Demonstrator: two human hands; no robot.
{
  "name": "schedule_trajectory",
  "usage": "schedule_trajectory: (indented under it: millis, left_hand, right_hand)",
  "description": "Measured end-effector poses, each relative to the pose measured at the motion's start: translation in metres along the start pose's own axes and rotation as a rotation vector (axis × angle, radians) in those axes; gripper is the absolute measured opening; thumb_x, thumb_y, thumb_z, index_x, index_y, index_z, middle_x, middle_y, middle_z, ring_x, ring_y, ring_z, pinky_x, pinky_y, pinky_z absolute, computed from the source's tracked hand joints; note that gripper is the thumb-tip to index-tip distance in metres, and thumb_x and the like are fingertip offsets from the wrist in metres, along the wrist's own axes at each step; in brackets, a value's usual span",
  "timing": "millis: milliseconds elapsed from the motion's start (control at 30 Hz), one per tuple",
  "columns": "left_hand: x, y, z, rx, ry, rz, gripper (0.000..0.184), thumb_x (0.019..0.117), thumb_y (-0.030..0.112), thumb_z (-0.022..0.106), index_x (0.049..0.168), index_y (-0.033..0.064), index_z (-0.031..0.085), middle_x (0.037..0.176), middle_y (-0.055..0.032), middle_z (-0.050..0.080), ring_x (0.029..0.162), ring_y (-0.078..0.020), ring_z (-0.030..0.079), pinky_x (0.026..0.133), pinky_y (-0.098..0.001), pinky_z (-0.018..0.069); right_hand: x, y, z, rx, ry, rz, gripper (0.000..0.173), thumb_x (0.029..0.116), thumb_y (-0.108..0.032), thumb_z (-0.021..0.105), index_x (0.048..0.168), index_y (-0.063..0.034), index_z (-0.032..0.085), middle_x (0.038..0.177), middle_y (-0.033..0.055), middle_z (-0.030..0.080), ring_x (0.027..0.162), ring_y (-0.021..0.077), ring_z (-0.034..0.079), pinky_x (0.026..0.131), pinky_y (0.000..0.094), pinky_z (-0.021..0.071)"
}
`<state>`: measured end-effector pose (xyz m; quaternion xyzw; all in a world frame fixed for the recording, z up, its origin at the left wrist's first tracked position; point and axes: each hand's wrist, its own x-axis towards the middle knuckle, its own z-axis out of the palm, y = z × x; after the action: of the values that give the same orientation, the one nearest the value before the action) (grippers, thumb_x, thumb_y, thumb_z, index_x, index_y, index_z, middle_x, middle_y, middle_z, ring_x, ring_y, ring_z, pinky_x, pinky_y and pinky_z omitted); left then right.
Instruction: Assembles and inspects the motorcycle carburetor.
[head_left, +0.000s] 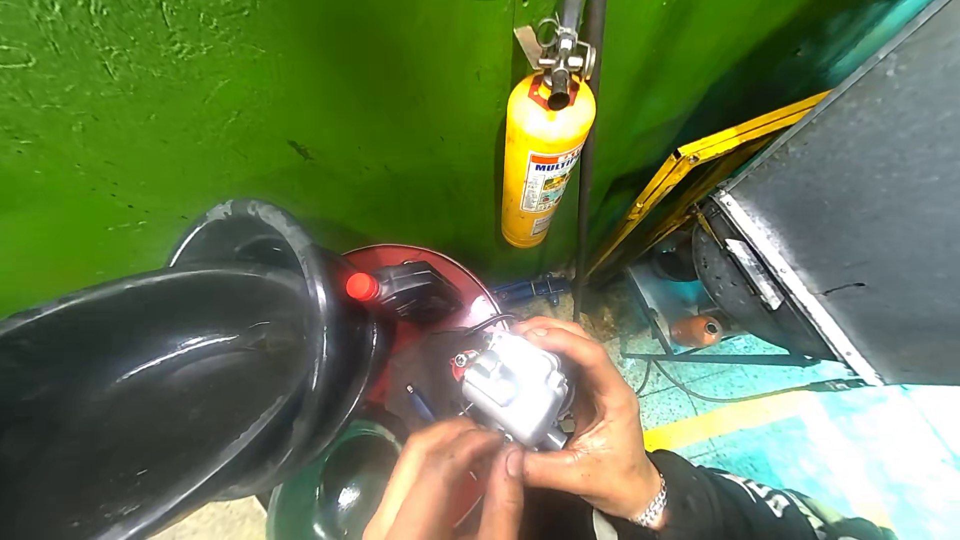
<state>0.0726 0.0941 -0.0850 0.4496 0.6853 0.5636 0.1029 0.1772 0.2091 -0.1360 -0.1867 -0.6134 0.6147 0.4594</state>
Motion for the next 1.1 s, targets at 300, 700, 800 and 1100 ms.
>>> schedule_trajectory:
  millis: [300,700,800,1100]
  left_hand:
    - [0.013,-0.009,0.017,-0.070,-0.080,0.007,0.011,0.0892,0.016,0.079,0.090,0.0059,0.075,0.092,-0.0018,0.072,0.081,-0.0083,0.070,0.070,-0.0202,0.0621]
    - [-0.008,-0.177,0.069,0.641,-0.570,-0.015,0.019,0.0878,0.024,0.076,0.099,0.0102,0.080,0.122,-0.0173,0.070,0.123,-0.0416,0.060,0.099,-0.0625,0.0496]
    - [-0.018,-0.197,0.086,0.802,-0.654,-0.027,0.017,0.0895,0.024,0.073,0.100,0.0114,0.080,0.126,-0.0155,0.069,0.127,-0.0390,0.059,0.106,-0.0595,0.0455]
    - [-0.015,-0.204,0.081,0.904,-0.746,0.021,0.022,0.0847,0.031,0.078,0.104,0.0199,0.081,0.129,-0.0114,0.069,0.128,-0.0360,0.058,0.109,-0.0587,0.0412]
  right_hand:
    - [-0.002,0.000,-0.017,-0.038,0.097,0.007,0.085,0.0625,-0.014,0.095,0.138,-0.0173,0.058,0.138,0.0083,0.057,0.126,0.0235,0.058,0.099,0.0384,0.0593]
    - [0.008,0.005,-0.069,-0.005,0.196,0.041,0.089,0.0678,-0.011,0.093,0.145,-0.0112,0.049,0.130,0.0119,0.063,0.114,0.0237,0.066,0.095,0.0370,0.0615]
    - [0.006,0.006,-0.075,0.028,0.182,0.061,0.088,0.0679,-0.009,0.092,0.145,-0.0118,0.049,0.129,0.0122,0.063,0.113,0.0237,0.067,0.093,0.0371,0.0619]
    - [-0.004,0.010,-0.078,0.083,0.207,0.122,0.087,0.0692,-0.011,0.092,0.145,-0.0134,0.050,0.129,0.0137,0.064,0.113,0.0247,0.067,0.092,0.0378,0.0621]
